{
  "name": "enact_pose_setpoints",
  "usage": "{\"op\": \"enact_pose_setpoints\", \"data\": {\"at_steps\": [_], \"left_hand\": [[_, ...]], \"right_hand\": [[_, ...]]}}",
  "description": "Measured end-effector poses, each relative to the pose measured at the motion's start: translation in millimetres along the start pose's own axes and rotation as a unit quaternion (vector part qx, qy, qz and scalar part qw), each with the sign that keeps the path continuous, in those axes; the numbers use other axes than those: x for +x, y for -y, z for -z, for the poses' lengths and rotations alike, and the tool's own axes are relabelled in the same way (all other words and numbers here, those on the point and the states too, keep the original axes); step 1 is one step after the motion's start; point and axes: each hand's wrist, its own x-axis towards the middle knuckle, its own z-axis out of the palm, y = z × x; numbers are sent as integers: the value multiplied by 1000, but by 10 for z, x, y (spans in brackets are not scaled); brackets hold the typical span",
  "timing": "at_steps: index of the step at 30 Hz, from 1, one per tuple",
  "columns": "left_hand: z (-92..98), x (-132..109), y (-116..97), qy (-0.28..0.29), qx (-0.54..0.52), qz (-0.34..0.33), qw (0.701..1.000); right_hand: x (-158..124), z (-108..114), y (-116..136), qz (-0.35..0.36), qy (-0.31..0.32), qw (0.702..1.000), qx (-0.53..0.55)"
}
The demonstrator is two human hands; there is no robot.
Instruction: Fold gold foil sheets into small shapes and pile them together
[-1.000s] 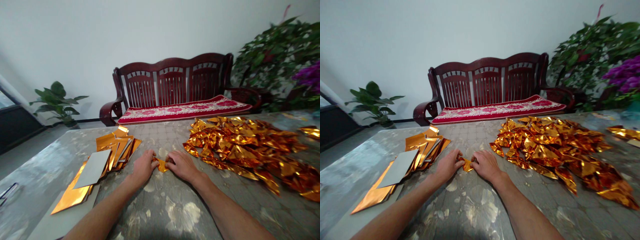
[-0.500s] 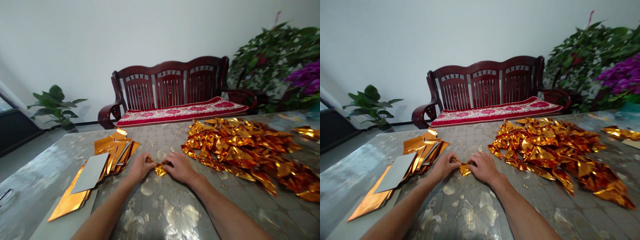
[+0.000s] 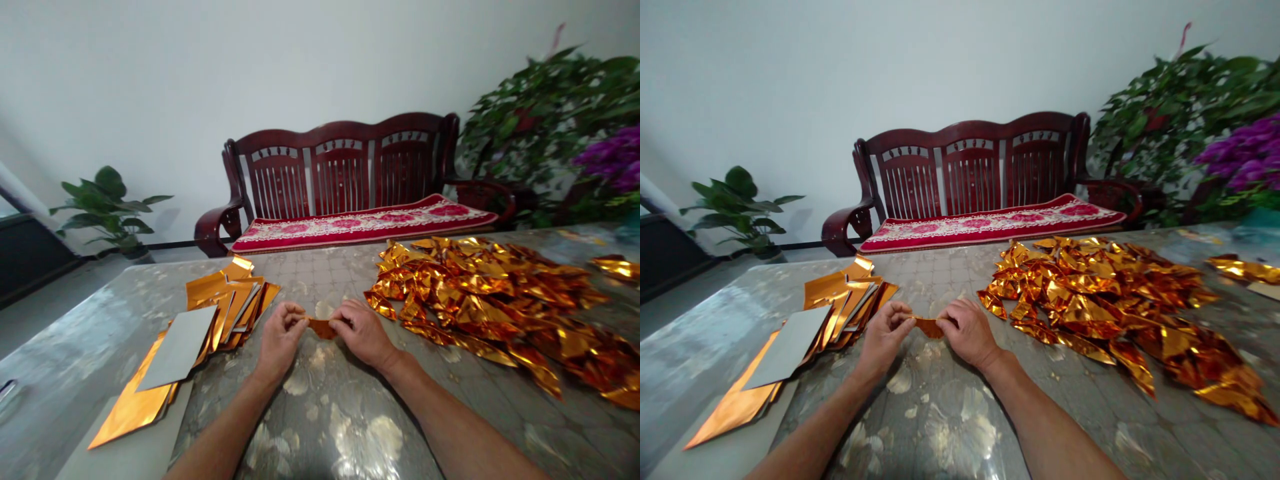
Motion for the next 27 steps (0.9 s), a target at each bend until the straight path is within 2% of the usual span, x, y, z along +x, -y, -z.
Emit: {"op": "enact_pose_setpoints", "data": {"at_steps": [4,6,11,14,17,19,21,23,27], "left_hand": [[-31,-12,41,29,-30,28,999],[-45,-10,58,29,-32,32,999],[-73,27,44,-6,-136,48,989],[-114,32,2,-34,-194,84,977],[-162,23,-36,-70,-238,120,961],[-171,21,-56,-74,-271,147,948],[-151,19,-76,-64,-320,179,928],[-109,10,-98,-24,-398,219,891],[-40,-52,-146,110,-548,318,766]], "right_hand": [[-12,0,20,21,-34,999,-16],[-14,-2,27,25,-32,999,-12],[-7,-37,16,-34,8,996,87],[-11,-65,40,-61,-6,992,108],[-38,-71,131,-46,-28,994,93],[-61,-66,209,-18,-6,995,96],[-76,-65,274,5,28,992,124],[-72,-76,305,-5,21,987,157],[-17,-105,276,-61,-71,975,199]]}}
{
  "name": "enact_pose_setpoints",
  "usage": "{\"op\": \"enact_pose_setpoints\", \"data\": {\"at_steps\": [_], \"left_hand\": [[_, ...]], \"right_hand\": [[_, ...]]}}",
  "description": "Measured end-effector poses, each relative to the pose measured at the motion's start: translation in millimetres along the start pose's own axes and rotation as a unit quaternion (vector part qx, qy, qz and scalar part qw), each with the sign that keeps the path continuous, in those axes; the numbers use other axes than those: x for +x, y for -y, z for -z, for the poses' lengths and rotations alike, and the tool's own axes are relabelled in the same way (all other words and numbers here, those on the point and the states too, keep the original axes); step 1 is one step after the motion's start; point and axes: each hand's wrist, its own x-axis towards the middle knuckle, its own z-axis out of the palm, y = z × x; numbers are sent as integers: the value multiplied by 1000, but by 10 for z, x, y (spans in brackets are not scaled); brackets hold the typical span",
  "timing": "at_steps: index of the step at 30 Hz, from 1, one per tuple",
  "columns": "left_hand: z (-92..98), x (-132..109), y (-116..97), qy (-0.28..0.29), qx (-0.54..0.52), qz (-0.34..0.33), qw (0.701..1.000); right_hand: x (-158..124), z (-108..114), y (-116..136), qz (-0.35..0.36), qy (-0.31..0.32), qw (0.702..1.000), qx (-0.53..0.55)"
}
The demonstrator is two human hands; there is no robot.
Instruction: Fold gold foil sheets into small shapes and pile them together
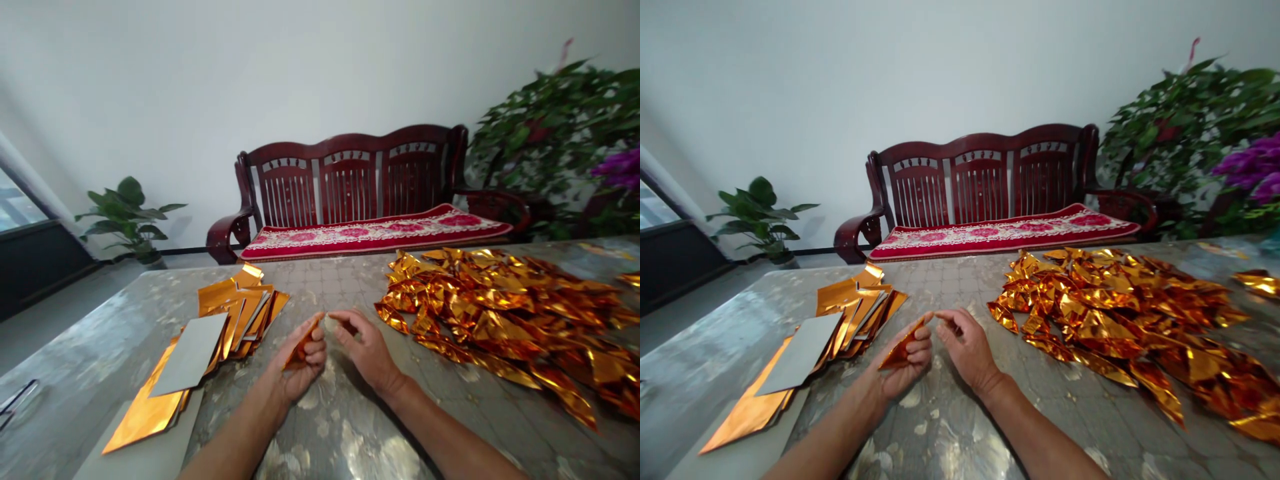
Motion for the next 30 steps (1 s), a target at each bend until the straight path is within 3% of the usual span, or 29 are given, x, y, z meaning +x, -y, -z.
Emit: {"op": "enact_pose_setpoints", "data": {"at_steps": [5,15,19,22,25,26,30], "left_hand": [[-47,-90,67,16,-93,101,990],[-12,-89,101,1,-77,139,987],[21,-35,82,20,62,130,989],[0,-11,-60,-9,241,54,969],[-52,-4,-279,-69,390,-38,917],[-76,-2,-340,-86,457,-77,882],[-181,3,-364,-78,688,-232,683]], "right_hand": [[57,26,-27,14,10,1000,5],[46,-14,0,-47,33,998,35],[23,-31,-3,-70,24,995,62],[27,-15,-15,-77,14,995,59],[50,10,-47,-79,-2,996,35],[58,16,-61,-80,-7,996,25],[74,19,-99,-82,-21,996,-11]]}}
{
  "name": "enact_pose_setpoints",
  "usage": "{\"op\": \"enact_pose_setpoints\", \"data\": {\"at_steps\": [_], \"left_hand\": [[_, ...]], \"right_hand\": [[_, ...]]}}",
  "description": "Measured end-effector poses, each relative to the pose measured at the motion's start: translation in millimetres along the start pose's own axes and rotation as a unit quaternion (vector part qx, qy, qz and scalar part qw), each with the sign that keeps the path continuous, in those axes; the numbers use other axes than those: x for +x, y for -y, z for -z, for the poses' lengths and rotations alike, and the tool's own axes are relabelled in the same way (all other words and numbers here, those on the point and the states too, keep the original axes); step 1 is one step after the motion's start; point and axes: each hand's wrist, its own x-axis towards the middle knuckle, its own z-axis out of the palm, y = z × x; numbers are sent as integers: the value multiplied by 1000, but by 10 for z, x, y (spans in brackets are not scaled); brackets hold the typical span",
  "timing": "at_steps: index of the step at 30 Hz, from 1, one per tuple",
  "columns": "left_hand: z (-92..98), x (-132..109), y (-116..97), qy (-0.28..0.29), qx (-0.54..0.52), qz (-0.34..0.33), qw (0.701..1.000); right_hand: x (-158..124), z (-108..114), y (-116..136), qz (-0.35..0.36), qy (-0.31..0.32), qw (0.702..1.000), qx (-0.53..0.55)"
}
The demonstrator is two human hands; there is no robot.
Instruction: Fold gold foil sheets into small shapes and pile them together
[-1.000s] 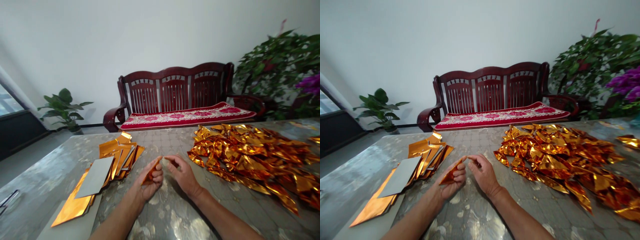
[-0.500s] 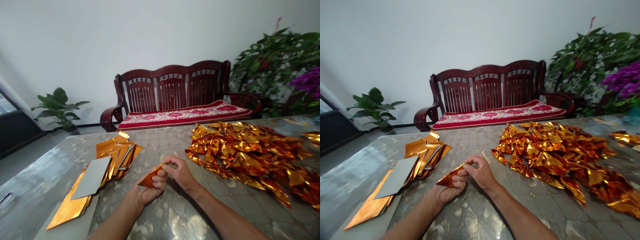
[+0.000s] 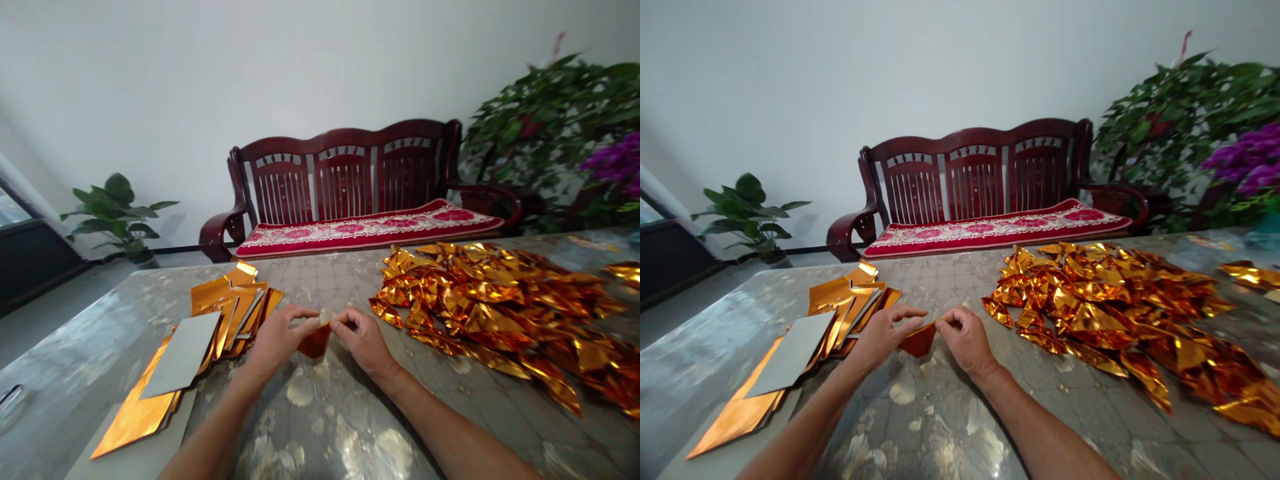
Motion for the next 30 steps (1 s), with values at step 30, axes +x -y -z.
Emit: {"op": "enact_pose_setpoints", "data": {"at_steps": [30], "left_hand": [[-425,-112,-49,-7,-303,130,944]], "right_hand": [[-59,-77,13,-224,96,863,443]]}}
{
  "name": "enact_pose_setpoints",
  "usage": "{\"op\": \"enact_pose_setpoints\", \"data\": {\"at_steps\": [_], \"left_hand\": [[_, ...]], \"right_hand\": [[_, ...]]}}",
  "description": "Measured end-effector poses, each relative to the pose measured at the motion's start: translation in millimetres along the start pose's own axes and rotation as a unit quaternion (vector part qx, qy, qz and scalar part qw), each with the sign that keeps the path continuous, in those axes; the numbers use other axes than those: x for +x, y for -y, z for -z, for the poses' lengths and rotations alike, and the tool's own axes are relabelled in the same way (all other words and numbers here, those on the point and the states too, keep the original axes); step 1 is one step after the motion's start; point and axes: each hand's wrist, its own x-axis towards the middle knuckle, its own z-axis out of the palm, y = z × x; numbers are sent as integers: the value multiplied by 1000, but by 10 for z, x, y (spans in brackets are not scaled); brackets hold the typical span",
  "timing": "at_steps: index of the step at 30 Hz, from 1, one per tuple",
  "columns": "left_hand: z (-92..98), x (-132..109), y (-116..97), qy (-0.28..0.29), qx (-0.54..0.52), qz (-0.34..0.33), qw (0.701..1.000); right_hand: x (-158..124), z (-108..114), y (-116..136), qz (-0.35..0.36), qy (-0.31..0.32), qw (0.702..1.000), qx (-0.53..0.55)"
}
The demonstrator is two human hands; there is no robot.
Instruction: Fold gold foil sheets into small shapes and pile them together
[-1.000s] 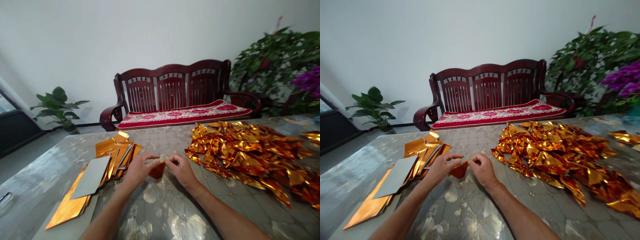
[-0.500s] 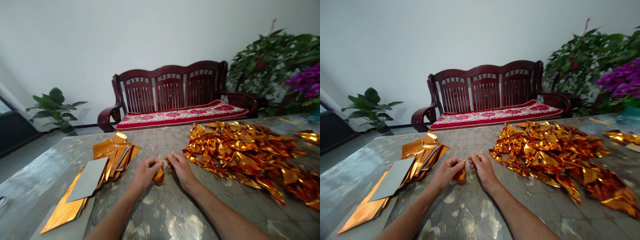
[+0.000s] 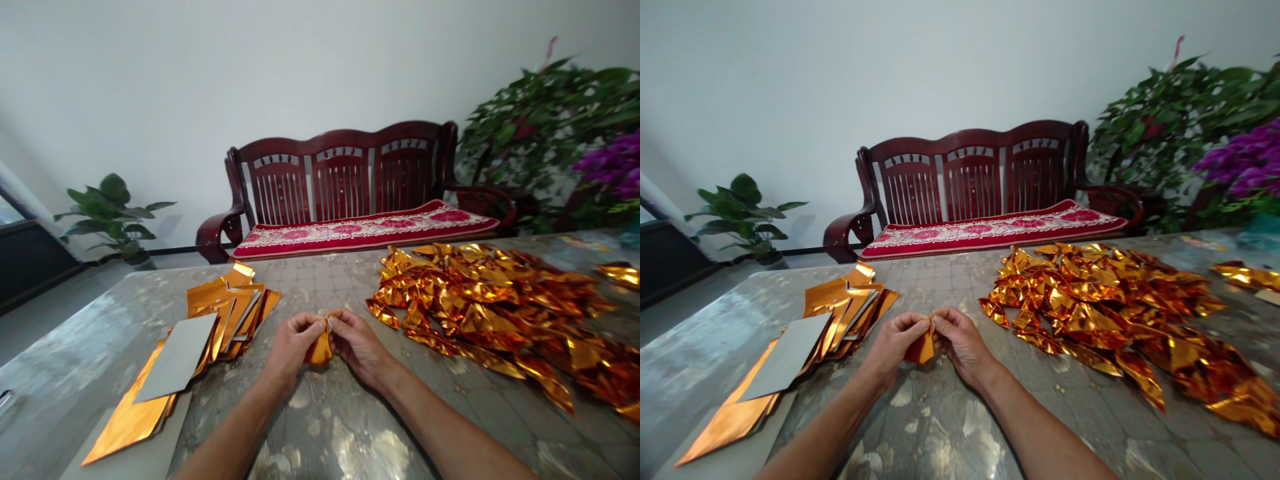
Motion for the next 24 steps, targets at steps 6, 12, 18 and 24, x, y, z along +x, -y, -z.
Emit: {"op": "enact_pose_setpoints", "data": {"at_steps": [6,12,18,24], "left_hand": [[-4,-19,-22,-43,123,-64,989],[-9,-28,-33,-58,152,-69,984],[19,-5,4,-28,121,-20,992],[17,-12,-28,-7,166,-43,985]], "right_hand": [[-5,-29,5,22,-12,999,-19],[9,-58,-3,107,-61,982,-142],[17,-67,-35,150,-100,956,-230],[13,-73,-15,186,-145,932,-276]]}}
